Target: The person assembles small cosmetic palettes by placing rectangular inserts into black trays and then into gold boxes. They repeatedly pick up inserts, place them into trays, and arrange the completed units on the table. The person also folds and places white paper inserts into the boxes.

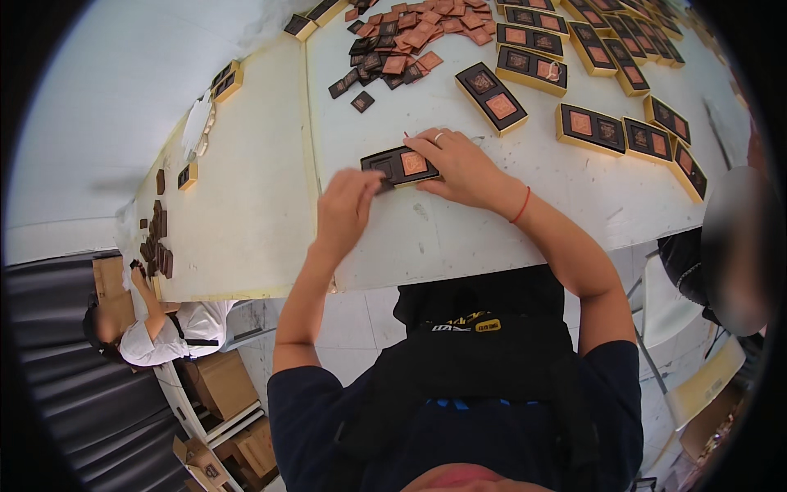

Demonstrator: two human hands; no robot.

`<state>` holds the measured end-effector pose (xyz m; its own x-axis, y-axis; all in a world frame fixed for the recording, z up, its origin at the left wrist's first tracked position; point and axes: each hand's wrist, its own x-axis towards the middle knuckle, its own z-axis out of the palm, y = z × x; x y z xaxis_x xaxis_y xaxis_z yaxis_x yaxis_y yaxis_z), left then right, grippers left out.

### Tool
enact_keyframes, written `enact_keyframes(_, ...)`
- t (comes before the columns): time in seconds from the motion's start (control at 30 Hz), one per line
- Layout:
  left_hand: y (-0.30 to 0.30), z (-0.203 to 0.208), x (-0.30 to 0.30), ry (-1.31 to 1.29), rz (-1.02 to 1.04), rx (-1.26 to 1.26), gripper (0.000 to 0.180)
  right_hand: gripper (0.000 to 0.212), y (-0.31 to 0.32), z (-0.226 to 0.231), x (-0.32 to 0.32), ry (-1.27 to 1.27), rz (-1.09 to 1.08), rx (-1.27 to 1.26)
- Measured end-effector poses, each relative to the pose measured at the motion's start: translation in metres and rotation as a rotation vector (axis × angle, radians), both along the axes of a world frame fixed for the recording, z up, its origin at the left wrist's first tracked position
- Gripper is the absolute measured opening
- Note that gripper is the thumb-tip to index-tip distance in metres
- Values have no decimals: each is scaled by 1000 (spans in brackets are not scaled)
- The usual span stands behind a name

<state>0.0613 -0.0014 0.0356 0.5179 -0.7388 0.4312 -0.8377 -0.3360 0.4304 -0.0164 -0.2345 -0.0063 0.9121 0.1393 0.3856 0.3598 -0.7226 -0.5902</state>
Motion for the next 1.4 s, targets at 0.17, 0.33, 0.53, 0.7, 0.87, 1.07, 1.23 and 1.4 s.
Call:
enact_keyframes(0.17, -19, -12, 22, 22, 130, -92, 15, 70, -1, 3, 1, 8, 6, -25)
enact_keyframes(0.33, -4, -18, 13, -163, 85, -111, 24, 70, -1, 5, 1, 31, 1, 1)
enact_keyframes(0.53, 9, -13, -18, -179, -27, 293, 56, 71, 8, 6, -1, -118, 2, -48)
enact_keyframes(0.7, 12, -11, 36, 56, -85, 92, 47, 64, 11, 25, -1, -59, -73, -116)
enact_keyframes(0.87, -47, -26, 223, -270, 156, -82, 40, 51, -28, 29, 9, -112, -464, -258)
enact_keyframes(1.07, -135, -50, 413, -250, 530, 217, 65, 50, -64, 26, 11, -91, -708, -309)
enact_keyframes(1.23, -145, -59, 426, -151, 610, 350, 63, 50, -85, 38, 19, -136, -707, -299)
enact_keyframes(1.4, -63, -58, 375, -162, 486, 338, 51, 45, -160, 56, 120, -42, -395, -22)
